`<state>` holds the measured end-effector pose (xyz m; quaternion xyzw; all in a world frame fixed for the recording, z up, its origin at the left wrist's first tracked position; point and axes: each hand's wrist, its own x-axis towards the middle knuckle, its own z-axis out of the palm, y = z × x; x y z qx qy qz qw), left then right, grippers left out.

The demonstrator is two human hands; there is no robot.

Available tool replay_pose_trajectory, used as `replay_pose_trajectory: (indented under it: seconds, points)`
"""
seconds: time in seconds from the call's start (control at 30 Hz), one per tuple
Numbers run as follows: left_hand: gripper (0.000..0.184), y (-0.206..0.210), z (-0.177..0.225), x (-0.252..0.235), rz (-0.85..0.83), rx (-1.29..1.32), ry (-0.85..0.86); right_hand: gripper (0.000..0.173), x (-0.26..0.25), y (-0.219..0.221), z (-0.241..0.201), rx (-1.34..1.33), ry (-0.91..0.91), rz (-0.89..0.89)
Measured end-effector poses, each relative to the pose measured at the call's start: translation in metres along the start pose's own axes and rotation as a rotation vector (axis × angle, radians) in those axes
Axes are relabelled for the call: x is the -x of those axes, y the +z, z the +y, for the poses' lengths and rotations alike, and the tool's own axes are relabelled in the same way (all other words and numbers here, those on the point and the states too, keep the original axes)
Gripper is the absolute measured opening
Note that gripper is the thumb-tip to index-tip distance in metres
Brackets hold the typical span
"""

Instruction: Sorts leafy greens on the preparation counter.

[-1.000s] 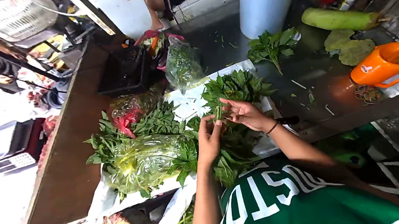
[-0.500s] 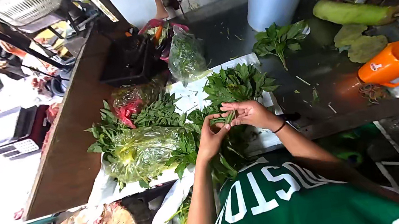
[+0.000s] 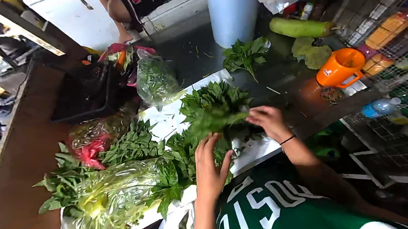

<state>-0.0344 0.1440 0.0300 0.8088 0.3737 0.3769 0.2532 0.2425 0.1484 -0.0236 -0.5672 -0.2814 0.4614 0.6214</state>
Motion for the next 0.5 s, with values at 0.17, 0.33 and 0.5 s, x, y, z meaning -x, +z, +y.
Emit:
replay_pose_trajectory:
  seconds: [0.17, 0.33, 0.5]
  points:
    - [0.052, 0.014, -0.012, 0.041, 0.106, 0.16, -0.132, 0.029, -0.079, -0.051, -0.059, -0.3, -0.128, 0.323]
    - [0.052, 0.025, -0.021, 0.07, 0.201, 0.134, -0.304, 0.039, -0.149, -0.026, -0.108, -0.189, -0.194, 0.474]
    - [0.049, 0.04, -0.023, 0.089, 0.281, 0.171, -0.449, 0.043, -0.115, -0.029, -0.083, 0.446, 0.428, 0.322]
